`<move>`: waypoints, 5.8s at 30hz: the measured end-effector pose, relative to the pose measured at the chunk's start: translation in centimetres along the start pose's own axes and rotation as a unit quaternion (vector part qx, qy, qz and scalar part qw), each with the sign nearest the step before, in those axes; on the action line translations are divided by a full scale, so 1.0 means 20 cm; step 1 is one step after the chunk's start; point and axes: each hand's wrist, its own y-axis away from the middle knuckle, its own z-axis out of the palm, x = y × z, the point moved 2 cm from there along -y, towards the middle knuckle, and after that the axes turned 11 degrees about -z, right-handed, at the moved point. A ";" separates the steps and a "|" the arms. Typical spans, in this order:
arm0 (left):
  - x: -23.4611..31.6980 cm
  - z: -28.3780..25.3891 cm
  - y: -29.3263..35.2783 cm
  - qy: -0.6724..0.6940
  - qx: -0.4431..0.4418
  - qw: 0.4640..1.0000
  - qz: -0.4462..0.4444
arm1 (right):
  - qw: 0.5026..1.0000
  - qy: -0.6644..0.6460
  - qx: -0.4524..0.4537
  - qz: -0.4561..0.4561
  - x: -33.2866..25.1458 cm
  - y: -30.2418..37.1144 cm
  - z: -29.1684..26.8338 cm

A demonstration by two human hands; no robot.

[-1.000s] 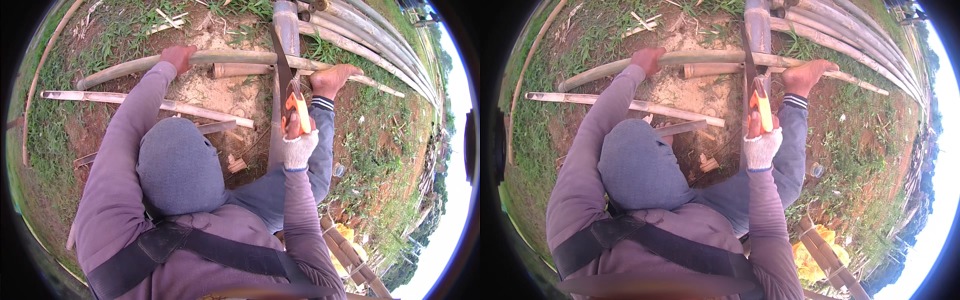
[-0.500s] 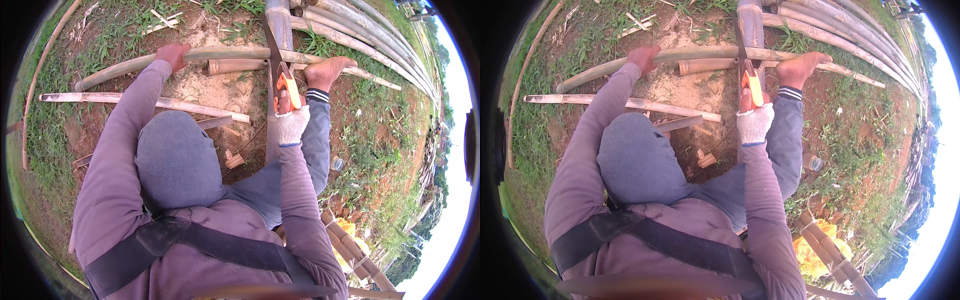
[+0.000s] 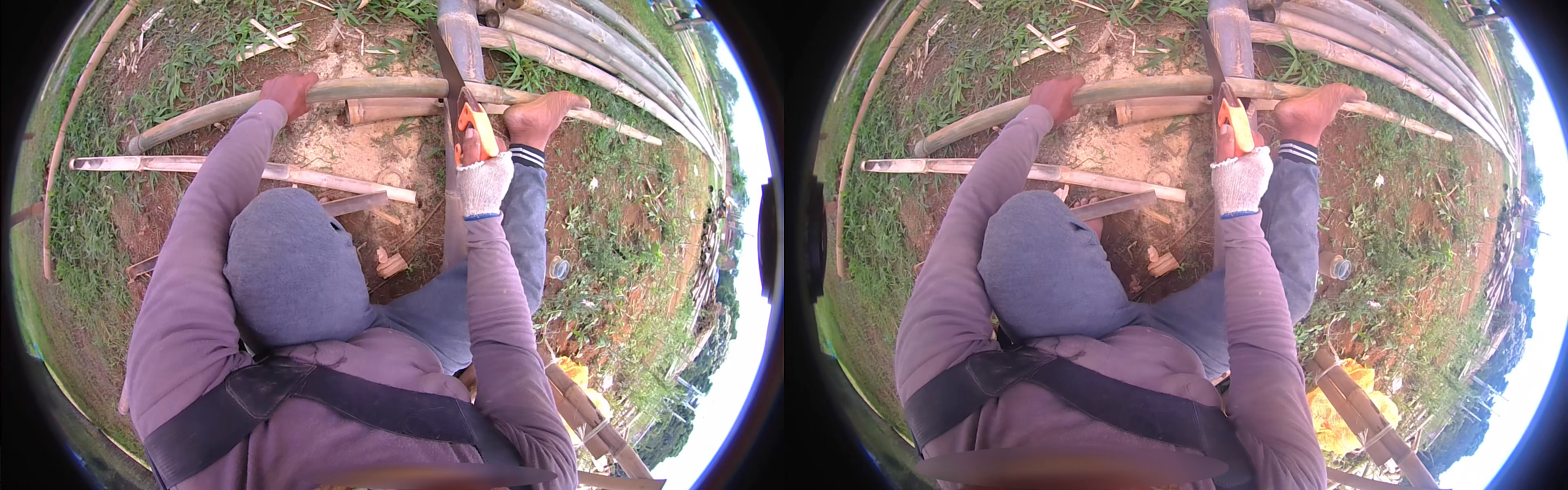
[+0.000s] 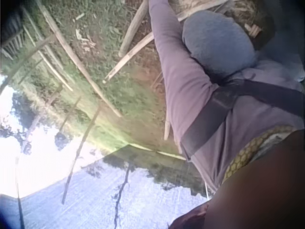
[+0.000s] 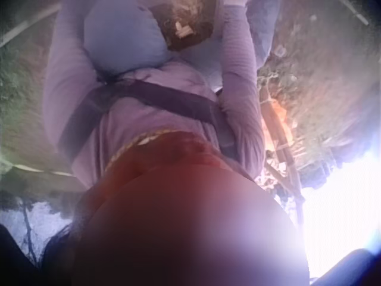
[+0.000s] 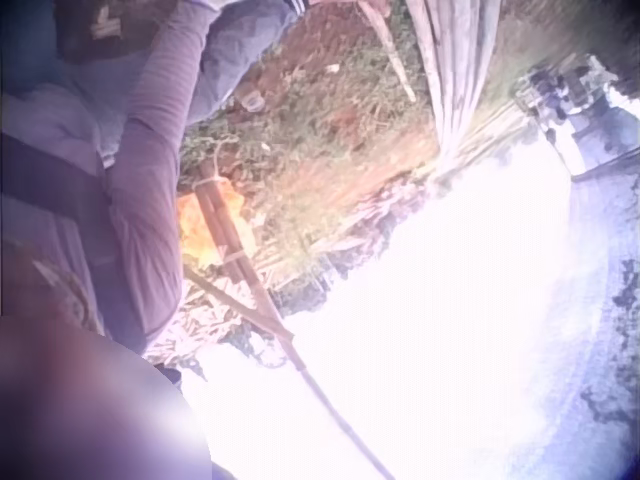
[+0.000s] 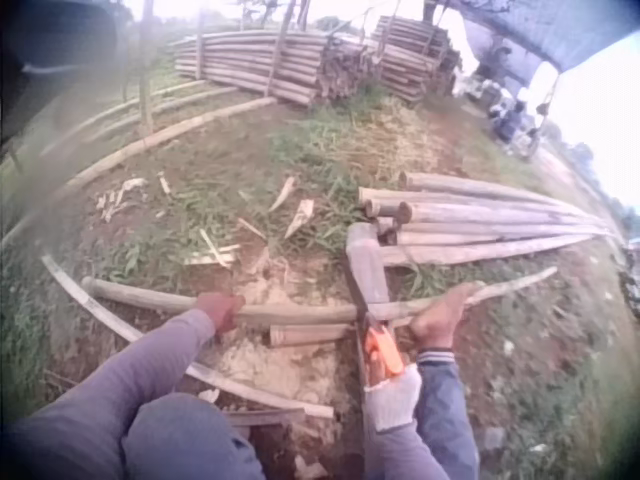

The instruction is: The person sits on the ground and uses a hand saw to cut long bamboo poles into shorter sections. They position each pole on a makeshift wooden stand, saw through it, and then move the cut pieces aside.

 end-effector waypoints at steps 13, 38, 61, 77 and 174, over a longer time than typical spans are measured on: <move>0.02 0.01 -0.05 -0.003 0.000 1.000 -0.005 | 0.995 0.094 -0.011 -0.016 0.04 -0.03 -0.03; -0.04 -0.04 0.04 -0.002 0.024 1.000 0.014 | 0.996 -0.044 -0.007 0.073 0.05 0.59 -0.46; 0.14 -0.25 0.07 -0.063 0.052 0.997 0.009 | 0.998 0.025 -0.044 0.021 0.17 -0.11 -0.17; 0.11 -0.17 0.05 -0.067 0.075 0.995 0.018 | 0.999 -0.025 0.037 0.027 0.11 -0.21 -0.04; 0.11 0.02 0.36 0.487 -0.236 0.837 -0.079 | 0.992 0.126 0.006 -0.005 0.20 0.14 -0.13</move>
